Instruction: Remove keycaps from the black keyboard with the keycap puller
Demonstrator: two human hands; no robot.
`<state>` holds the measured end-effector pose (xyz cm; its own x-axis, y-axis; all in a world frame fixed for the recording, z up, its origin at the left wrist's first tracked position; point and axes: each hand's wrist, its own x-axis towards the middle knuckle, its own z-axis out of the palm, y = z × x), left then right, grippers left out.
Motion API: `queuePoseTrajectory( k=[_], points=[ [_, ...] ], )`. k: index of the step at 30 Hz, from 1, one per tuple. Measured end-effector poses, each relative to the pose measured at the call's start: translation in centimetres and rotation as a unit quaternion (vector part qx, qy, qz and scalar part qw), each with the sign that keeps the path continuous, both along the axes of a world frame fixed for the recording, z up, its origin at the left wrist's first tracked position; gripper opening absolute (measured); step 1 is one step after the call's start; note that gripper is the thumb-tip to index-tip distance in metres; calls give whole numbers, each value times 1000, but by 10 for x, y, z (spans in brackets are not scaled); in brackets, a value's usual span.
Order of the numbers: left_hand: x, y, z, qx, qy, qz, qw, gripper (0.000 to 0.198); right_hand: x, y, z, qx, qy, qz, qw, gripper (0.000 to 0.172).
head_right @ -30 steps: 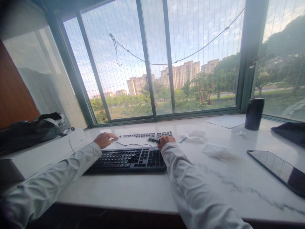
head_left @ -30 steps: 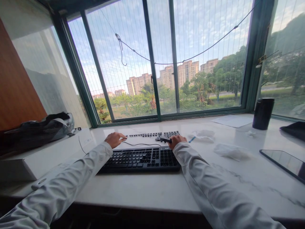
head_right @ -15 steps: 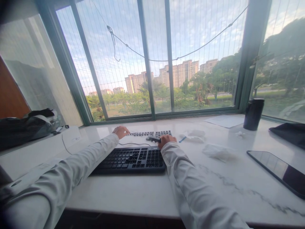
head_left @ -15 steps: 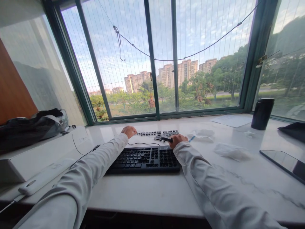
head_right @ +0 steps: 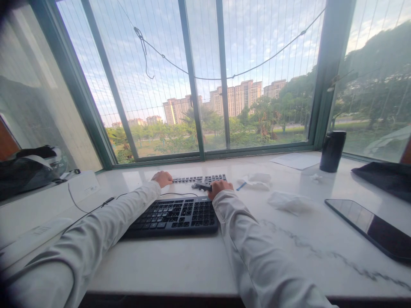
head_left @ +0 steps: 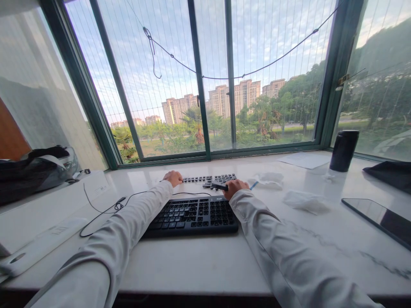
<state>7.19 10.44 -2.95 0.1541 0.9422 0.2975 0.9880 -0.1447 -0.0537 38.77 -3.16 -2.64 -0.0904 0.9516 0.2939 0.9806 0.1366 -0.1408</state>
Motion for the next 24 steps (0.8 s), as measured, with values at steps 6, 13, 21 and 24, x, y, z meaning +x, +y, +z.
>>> queuePoseTrajectory(
  k=[6,13,21,24],
  points=[
    [-1,0,0,-2,-1,2,1000,20,1,0,1,-5,-7,7,1000,31],
    [0,-1,2,-5,1,0,1000,19,0,-1,1,3,-2,11,1000,29],
    [-1,0,4,-12,1,-6,1000,19,0,-1,1,3,-4,7,1000,28],
    [-1,0,3,-13,-1,-5,1000,19,1,0,0,3,-1,5,1000,27]
  ],
)
